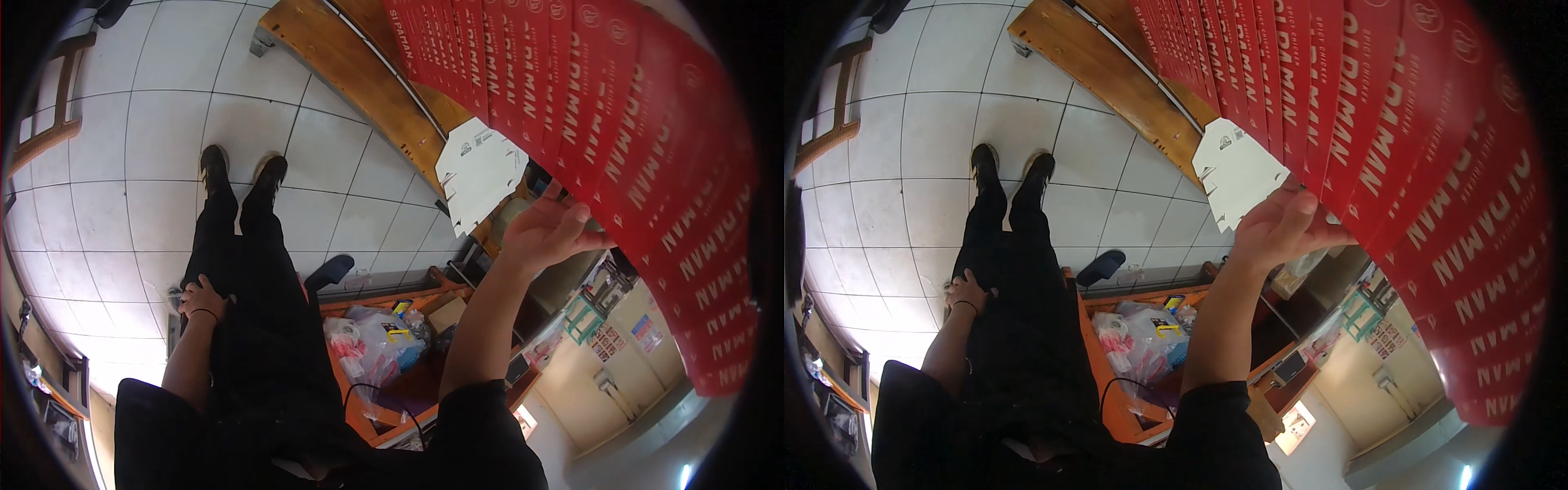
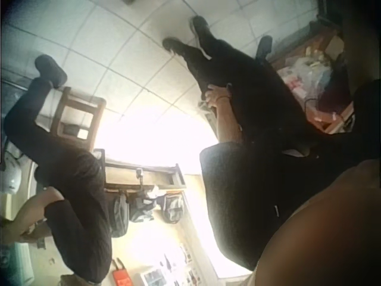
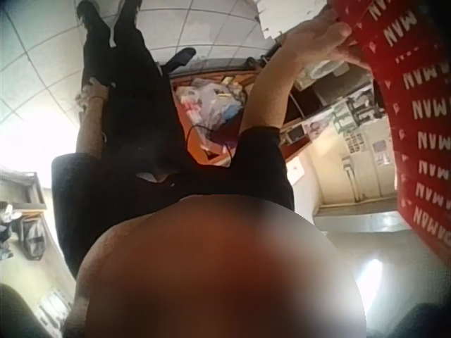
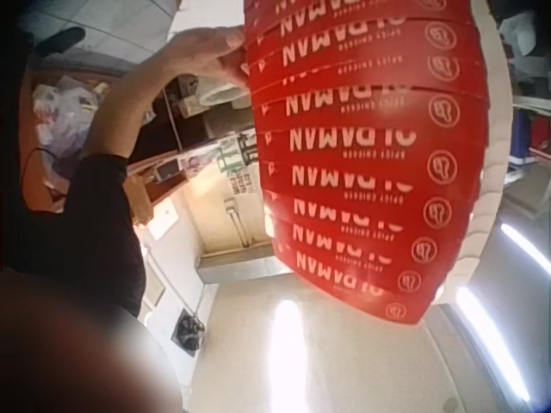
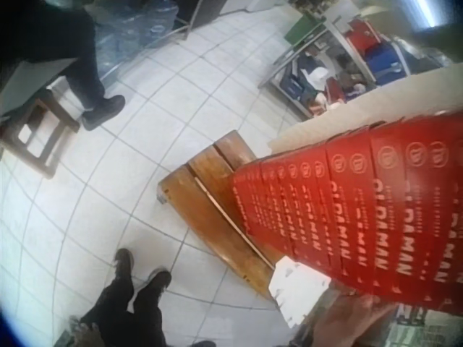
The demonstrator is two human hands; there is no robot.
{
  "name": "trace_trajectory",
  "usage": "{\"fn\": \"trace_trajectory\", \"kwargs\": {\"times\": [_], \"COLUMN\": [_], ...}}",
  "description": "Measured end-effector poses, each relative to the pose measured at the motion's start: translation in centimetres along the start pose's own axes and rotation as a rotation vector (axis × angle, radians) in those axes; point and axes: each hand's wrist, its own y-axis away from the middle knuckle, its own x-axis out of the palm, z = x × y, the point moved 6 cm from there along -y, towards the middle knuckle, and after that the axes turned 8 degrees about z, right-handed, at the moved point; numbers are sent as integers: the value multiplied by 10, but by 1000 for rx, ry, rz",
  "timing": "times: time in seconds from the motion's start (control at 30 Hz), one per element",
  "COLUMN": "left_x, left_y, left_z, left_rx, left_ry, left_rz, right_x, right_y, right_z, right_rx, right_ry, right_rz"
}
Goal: The person assembles cardboard food boxes by hand and stacks them on a wooden bench in a kitchen area.
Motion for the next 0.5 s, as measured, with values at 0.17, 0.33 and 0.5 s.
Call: {"fn": "trace_trajectory", "kwargs": {"times": [0.17,0.33,0.5], "left_x": [-1,-7,-14], "left_y": [-5,-6,-7], "left_z": [-12,-26,-37], "left_rx": [28,31,59], "left_ry": [-19,-41,-46], "left_rz": [-16,-75,-170], "right_x": [8,2,8], "right_y": [1,4,3], "right_z": [-13,-24,-31], "right_rx": [35,62,28], "right_ry": [-3,130,10], "right_rz": [-5,65,100]}}
